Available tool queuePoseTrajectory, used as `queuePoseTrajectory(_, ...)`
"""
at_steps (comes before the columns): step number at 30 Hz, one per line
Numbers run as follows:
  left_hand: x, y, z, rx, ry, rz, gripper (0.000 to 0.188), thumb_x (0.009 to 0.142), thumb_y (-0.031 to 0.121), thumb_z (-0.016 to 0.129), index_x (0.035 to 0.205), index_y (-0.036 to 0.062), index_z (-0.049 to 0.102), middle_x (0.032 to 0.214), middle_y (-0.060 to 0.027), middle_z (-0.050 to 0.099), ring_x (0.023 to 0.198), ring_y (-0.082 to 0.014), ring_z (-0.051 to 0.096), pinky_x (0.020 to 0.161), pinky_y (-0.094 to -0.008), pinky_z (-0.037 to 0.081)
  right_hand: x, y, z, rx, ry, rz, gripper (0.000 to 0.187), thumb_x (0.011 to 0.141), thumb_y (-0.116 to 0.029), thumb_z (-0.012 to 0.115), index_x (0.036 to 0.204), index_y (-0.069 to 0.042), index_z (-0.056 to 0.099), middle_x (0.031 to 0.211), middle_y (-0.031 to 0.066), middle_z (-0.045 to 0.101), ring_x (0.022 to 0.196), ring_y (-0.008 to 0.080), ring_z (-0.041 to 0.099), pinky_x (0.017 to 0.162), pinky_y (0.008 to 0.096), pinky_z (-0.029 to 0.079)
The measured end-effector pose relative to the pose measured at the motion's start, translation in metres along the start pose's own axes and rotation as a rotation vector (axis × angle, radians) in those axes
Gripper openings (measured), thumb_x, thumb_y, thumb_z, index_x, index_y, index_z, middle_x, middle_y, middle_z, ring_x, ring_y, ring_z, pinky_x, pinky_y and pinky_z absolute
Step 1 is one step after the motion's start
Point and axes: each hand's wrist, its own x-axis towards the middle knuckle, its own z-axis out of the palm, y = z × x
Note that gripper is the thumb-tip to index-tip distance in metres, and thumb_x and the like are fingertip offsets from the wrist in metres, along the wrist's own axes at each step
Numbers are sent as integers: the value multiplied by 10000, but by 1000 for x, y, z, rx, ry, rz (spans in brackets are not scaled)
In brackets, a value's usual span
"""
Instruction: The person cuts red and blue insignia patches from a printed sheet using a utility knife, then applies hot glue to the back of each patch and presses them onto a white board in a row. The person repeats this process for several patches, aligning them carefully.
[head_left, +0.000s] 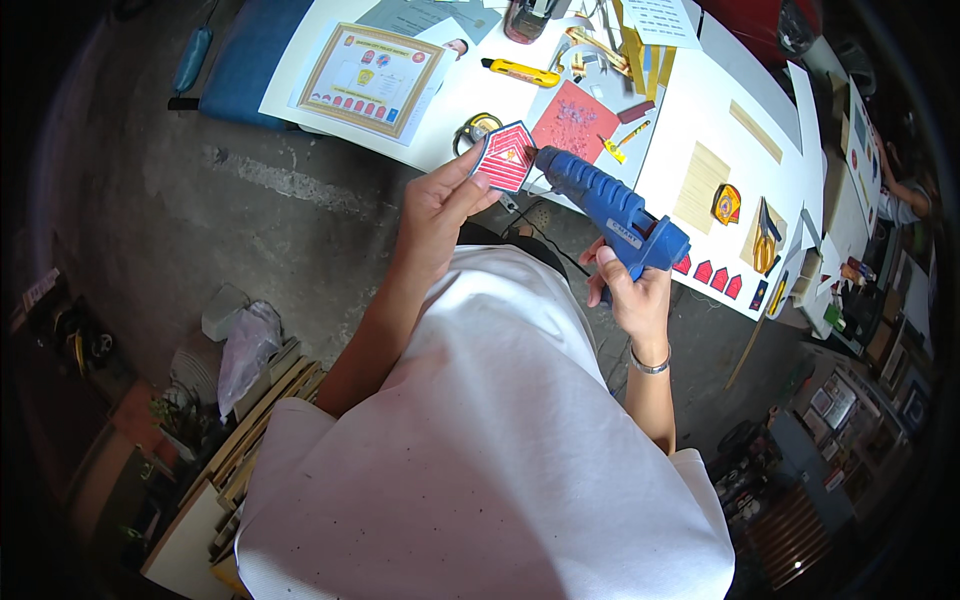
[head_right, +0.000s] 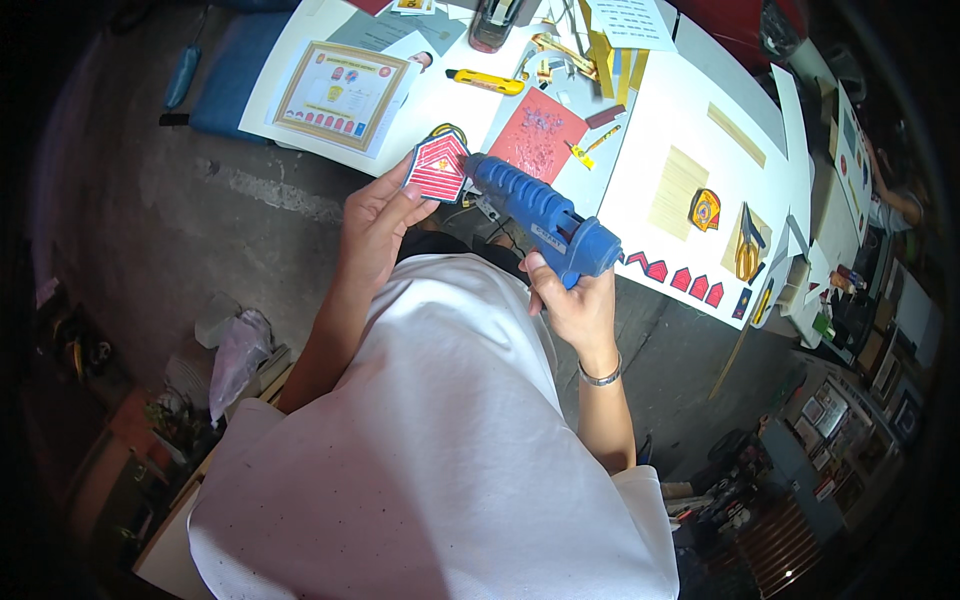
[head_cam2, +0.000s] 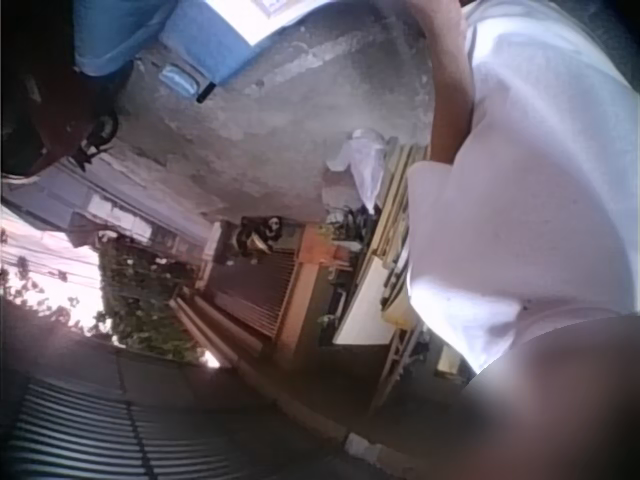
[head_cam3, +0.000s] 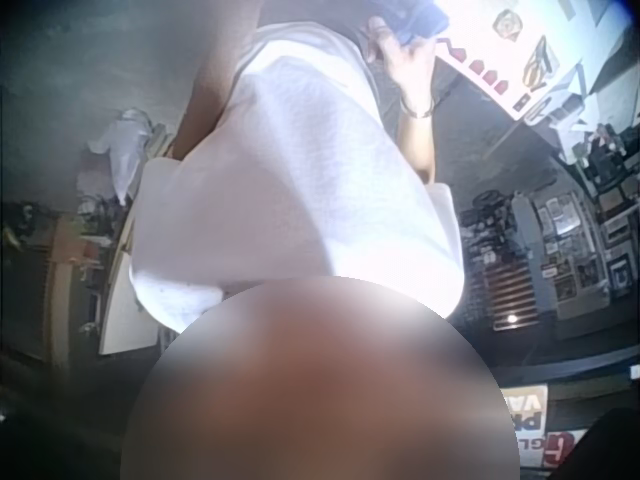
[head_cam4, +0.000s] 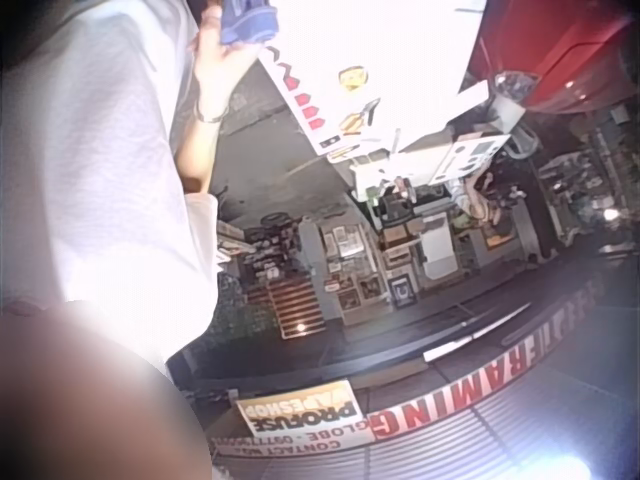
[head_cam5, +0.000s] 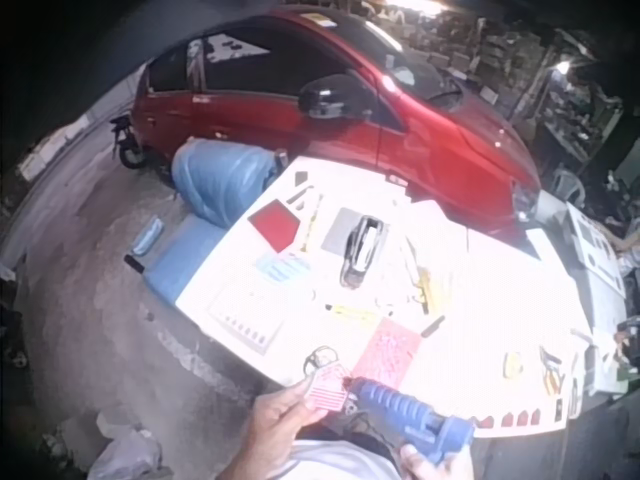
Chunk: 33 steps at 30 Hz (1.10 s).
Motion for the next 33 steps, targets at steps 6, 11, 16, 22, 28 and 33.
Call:
queuePoseTrajectory(6,1,2,1,0,-2,2,476,1035,30,538,1495,-55,449,1329,-142,655,1179,-182,658,1046,-383,526,1,2,-1,-5,14,14,293,930,-60,661,1165,79,554,836,109,687,521,116,611,461,257,489)
queuePoseTrajectory(11,7,1,0,-8,3,25,477,1037,30,534,1497,-58,443,1332,-147,653,1184,-189,658,1049,-387,525,2,6,-2,-6,-9,-12,285,927,-48,654,1160,79,549,837,109,683,522,120,612,456,255,490)
queuePoseTrajectory(16,8,3,0,-26,-1,33,479,1042,49,542,1497,-59,438,1323,-148,655,1186,-192,657,1046,-387,529,1,9,-4,6,17,25,294,924,-46,651,1165,81,539,835,107,681,527,122,618,460,260,501)
queuePoseTrajectory(22,15,-9,3,-129,199,4,346,1033,77,598,1332,-65,496,1148,-184,689,1052,-235,710,967,-394,589,-4,12,-3,80,2,-144,291,969,-82,602,1203,86,564,1052,221,712,572,189,675,497,277,553)
queuePoseTrajectory(28,18,-23,4,-125,387,-68,270,1021,99,634,1207,-78,551,1073,-205,694,990,-278,733,920,-408,619,0,11,3,142,-49,-76,342,941,-7,649,1256,82,550,1138,206,704,659,169,694,537,266,582)
queuePoseTrajectory(33,16,-22,8,-169,298,-6,270,1008,115,663,1177,-76,575,1061,-205,709,984,-270,735,924,-398,616,6,7,14,117,-64,-42,369,948,-29,655,1274,82,521,1091,191,713,623,155,672,520,261,570)
